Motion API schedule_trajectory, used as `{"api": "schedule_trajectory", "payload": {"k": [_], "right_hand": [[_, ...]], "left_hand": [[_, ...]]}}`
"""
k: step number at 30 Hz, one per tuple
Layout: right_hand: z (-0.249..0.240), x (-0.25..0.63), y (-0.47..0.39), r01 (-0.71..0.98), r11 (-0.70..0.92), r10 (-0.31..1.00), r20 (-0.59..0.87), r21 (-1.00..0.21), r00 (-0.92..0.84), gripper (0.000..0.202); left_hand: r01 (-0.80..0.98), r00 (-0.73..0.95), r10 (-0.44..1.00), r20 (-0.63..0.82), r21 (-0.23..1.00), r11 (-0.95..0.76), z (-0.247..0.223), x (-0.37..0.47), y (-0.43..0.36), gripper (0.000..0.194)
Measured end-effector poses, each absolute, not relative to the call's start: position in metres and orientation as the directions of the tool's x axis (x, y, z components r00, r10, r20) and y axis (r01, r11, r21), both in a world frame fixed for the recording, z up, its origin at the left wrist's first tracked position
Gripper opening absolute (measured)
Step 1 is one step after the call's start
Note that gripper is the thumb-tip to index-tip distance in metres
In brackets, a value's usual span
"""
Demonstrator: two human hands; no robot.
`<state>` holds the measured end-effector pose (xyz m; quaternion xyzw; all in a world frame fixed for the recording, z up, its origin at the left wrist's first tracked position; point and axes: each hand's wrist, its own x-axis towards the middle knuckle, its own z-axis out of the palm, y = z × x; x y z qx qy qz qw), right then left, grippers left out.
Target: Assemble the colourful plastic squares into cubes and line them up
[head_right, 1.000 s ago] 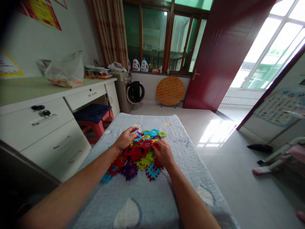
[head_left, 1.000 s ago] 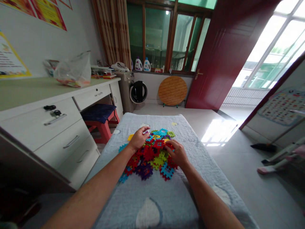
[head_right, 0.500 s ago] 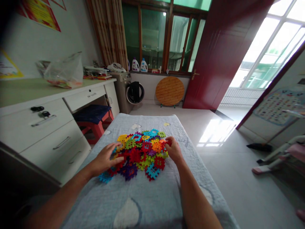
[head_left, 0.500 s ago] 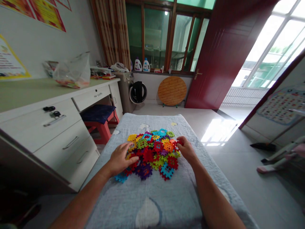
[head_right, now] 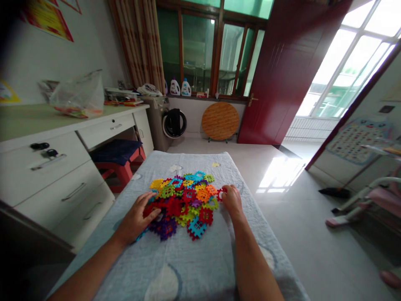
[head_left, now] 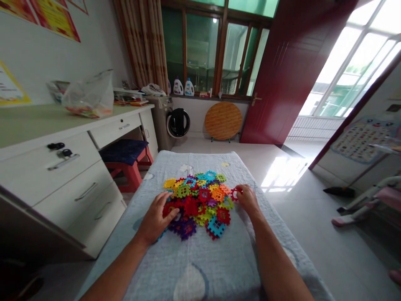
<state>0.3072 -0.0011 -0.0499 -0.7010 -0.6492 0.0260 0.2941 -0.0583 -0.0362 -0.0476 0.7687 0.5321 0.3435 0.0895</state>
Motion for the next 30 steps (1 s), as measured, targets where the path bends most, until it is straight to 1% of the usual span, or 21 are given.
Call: {"api": "schedule_trajectory", "payload": {"k": [2,4,7,9,13,16,20,22,26,30], "right_hand": [[-0.051,0.308,-0.001,0.904,-0.068,0.908,0.350,-0.423,0.232,0.033],[-0.050,0.305,-0.002,0.905,-0.098,0.895,0.360,-0.414,0.262,0.036],[-0.048,0.293,-0.002,0.914,0.019,0.913,0.379,-0.406,0.149,0.038],[-0.046,0.281,-0.002,0.914,0.094,0.935,0.349,-0.394,0.054,0.036],[-0.037,0.260,-0.007,0.910,0.172,0.959,0.274,-0.378,-0.068,0.031],[-0.030,0.246,-0.015,0.900,0.237,0.949,0.284,-0.366,-0.135,0.028],[-0.022,0.237,-0.026,0.891,0.282,0.942,0.280,-0.356,-0.186,0.033],[-0.017,0.238,-0.023,0.891,0.275,0.947,0.261,-0.362,-0.186,0.033],[-0.007,0.247,0.008,0.898,0.186,0.968,0.231,-0.398,-0.098,0.037],[-0.006,0.245,0.058,0.888,0.106,0.989,0.141,-0.448,-0.046,0.041]], "left_hand": [[0.744,0.168,0.875,0.454,0.524,-0.414,-0.044,-0.060,-0.036,0.045],[0.743,0.138,0.871,0.471,0.533,-0.405,-0.042,-0.062,-0.035,0.042],[0.755,0.100,0.878,0.468,0.538,-0.374,-0.042,-0.066,-0.034,0.042],[0.761,0.088,0.891,0.445,0.547,-0.349,-0.044,-0.068,-0.032,0.043],[0.757,0.105,0.914,0.392,0.564,-0.329,-0.049,-0.070,-0.030,0.045],[0.745,0.110,0.916,0.385,0.579,-0.333,-0.050,-0.070,-0.029,0.045],[0.726,0.101,0.908,0.407,0.594,-0.347,-0.052,-0.072,-0.027,0.045],[0.723,0.098,0.908,0.408,0.597,-0.347,-0.052,-0.073,-0.026,0.046],[0.723,0.093,0.909,0.406,0.600,-0.342,-0.053,-0.075,-0.026,0.048],[0.723,0.086,0.920,0.382,0.611,-0.321,-0.053,-0.078,-0.026,0.049]]}}
